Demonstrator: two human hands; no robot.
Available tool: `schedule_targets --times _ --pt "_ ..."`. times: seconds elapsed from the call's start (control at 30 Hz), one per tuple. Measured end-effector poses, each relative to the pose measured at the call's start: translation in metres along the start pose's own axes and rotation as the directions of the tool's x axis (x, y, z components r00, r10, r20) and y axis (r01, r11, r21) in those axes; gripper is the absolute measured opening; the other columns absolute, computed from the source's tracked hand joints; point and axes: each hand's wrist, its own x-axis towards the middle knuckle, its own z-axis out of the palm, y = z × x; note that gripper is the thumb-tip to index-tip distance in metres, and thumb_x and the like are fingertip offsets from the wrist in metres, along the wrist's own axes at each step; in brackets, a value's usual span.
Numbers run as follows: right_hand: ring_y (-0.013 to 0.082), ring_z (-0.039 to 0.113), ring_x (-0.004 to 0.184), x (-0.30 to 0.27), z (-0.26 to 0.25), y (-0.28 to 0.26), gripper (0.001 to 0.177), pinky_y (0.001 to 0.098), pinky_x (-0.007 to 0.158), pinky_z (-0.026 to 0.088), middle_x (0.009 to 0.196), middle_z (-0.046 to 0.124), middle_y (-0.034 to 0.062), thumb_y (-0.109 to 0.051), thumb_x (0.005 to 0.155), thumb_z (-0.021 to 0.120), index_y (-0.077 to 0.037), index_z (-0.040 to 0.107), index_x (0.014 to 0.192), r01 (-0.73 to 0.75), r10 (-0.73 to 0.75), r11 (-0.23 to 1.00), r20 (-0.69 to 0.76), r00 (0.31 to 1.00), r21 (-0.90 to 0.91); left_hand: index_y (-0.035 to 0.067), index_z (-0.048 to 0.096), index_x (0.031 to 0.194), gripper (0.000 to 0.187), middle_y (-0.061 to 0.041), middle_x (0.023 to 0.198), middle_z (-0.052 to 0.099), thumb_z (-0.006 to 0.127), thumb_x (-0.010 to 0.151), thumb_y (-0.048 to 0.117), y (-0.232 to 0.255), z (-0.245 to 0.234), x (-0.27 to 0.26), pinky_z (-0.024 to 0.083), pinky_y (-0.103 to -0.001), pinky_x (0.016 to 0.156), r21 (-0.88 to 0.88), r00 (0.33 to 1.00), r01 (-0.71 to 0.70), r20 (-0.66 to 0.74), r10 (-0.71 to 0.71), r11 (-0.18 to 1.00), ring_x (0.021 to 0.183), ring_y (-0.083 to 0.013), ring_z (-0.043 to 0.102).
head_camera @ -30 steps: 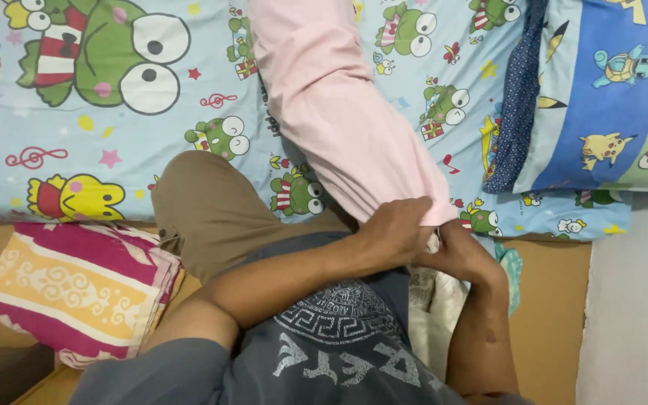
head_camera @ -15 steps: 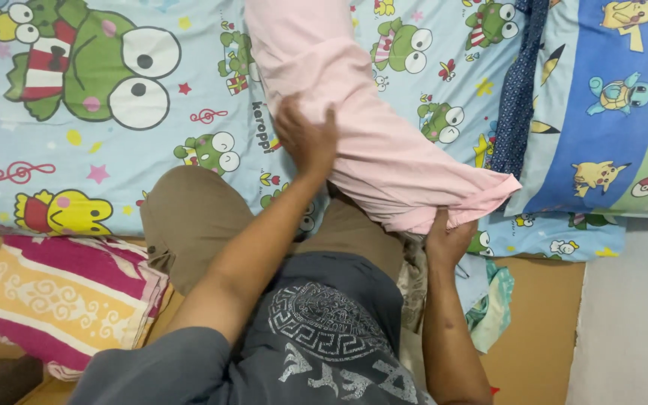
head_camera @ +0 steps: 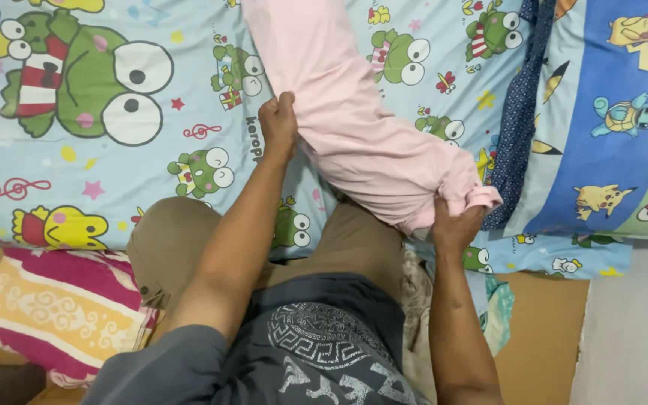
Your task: The person is putting a new pink pillowcase on a long bolster pillow on a bed.
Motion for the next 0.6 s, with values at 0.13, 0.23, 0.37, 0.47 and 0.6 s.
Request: schedule_targets --times 0.13,0.23,0.37,0.47,0.6 --pt "0.0270 0.063 0.121 0.027 -0.018 -0.046 0.068 0.0364 0.106 0.046 0.134 0.065 0.0198 -0.020 0.083 0.084 0.006 0.054 0.138 -0.044 0.015 0.967 0.116 0.993 0.250 0.007 0.052 0.061 0.039 -0.002 0.053 0.048 0.062 0.092 0.027 0.067 -0.026 -0.050 0.039 -0.033 0.054 0.210 0.944 -0.295 -0.084 0.318 0.932 0.053 -0.0111 0.043" --pt "0.0183 0.068 0.104 0.056 -0.012 -0.052 0.051 0.0312 0.092 0.053 0.119 0.072 0.0119 -0.016 0.081 0.082 0.003 0.064 0.125 -0.169 0.103 0.948 0.242 0.965 0.269 0.005 0.048 0.054 0.044 -0.001 0.051 0.049 0.059 0.092 0.024 0.077 -0.054 -0.046 0.037 -0.034 0.051 0.112 0.945 -0.286 -0.129 0.299 0.952 0.048 -0.0121 0.043" --pt "0.0140 0.068 0.093 0.092 0.027 -0.061 0.045 0.0283 0.083 0.055 0.108 0.075 0.0075 -0.016 0.079 0.080 0.001 0.070 0.119 -0.271 0.129 0.878 0.350 0.928 0.394 -0.001 0.049 0.066 0.042 -0.005 0.062 0.049 0.060 0.100 0.022 0.077 -0.055 0.007 0.037 -0.035 0.056 0.011 0.922 -0.331 -0.208 0.326 0.944 0.058 -0.0156 0.042" --pt "0.0159 0.063 0.083 0.106 0.072 -0.028 0.036 0.0304 0.076 0.052 0.097 0.075 0.0102 -0.025 0.088 0.081 0.003 0.076 0.111 -0.212 0.135 0.945 0.293 0.947 0.250 -0.002 0.058 0.076 0.031 -0.010 0.064 0.068 0.057 0.092 0.025 0.057 -0.051 0.027 0.060 -0.039 0.057 -0.376 0.994 -0.064 -0.107 0.025 0.924 0.054 -0.0236 0.068" --pt "0.0278 0.065 0.094 0.071 0.071 -0.087 0.059 0.0407 0.085 0.050 0.104 0.071 0.0168 -0.049 0.085 0.083 0.003 0.069 0.112 -0.149 0.152 0.988 0.098 0.984 -0.028 0.000 0.063 0.112 0.032 -0.017 0.108 0.070 0.067 0.096 0.028 0.032 -0.050 -0.015 0.053 -0.042 0.094 0.372 0.902 -0.411 0.034 0.430 0.832 0.104 -0.0304 0.067"
